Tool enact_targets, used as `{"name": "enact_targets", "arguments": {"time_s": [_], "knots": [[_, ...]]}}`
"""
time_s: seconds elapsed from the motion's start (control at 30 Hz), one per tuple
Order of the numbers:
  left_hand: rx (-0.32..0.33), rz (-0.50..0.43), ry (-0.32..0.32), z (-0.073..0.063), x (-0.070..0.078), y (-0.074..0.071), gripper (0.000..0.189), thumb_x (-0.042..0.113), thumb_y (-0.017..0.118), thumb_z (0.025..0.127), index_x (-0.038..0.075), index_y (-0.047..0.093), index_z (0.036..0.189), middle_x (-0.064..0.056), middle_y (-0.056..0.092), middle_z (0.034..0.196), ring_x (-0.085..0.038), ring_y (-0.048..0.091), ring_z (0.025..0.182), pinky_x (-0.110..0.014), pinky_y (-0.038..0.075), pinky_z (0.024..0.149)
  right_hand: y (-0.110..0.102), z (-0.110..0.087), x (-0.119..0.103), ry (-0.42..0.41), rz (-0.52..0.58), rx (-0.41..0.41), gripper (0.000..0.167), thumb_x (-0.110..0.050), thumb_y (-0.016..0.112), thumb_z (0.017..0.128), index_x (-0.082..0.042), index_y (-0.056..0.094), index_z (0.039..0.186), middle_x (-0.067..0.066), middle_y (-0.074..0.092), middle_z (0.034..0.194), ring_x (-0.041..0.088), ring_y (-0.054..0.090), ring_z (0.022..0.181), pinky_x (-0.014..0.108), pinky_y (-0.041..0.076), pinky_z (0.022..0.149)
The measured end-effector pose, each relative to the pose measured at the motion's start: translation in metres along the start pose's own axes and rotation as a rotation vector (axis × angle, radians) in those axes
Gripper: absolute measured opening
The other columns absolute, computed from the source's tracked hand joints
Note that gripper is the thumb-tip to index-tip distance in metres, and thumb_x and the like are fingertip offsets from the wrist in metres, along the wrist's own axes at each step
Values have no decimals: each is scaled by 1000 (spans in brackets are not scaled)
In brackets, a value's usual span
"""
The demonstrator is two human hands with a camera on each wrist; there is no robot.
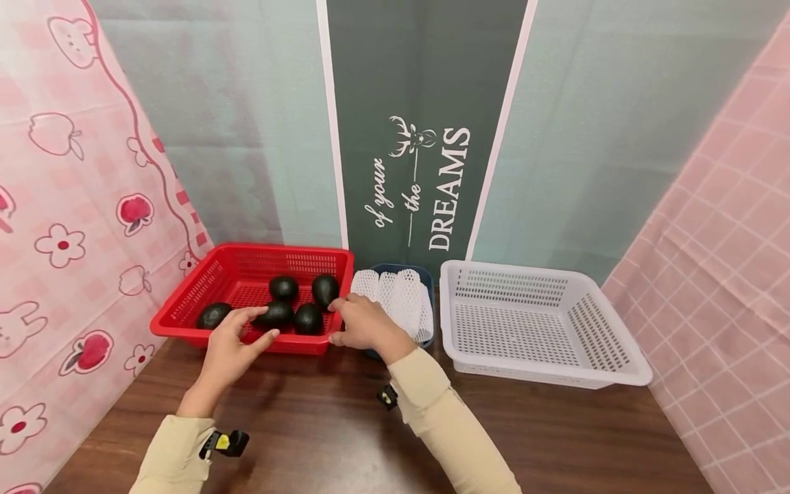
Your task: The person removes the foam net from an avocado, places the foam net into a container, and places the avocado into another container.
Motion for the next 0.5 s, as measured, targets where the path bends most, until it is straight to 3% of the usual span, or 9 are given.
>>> {"name": "enact_targets", "arguments": {"time_s": [0.23, 0.5], "knots": [[-107, 37, 32, 2, 33, 5, 44, 23, 78, 75, 4, 64, 113, -15, 58, 113, -30, 54, 104, -49, 46, 84, -2, -38, 13, 6, -59, 109, 46, -28, 71, 80, -9, 60, 120, 10, 57, 113, 27, 52, 106, 48, 43, 83], [-203, 147, 38, 4, 38, 18, 48, 31, 72, 81, 4, 61, 119, -19, 54, 122, -36, 49, 112, -55, 42, 87, -5, -70, 30, 37, -122, 253, 47, -33, 66, 84, -8, 59, 124, 19, 53, 124, 35, 50, 112, 57, 40, 85]]}}
Point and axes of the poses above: each hand's wrist, its own z-axis towards the middle knuckle, its own y-axis out of the palm, x = y × z, the point moved 4 cm from there along z, towards the middle knuckle
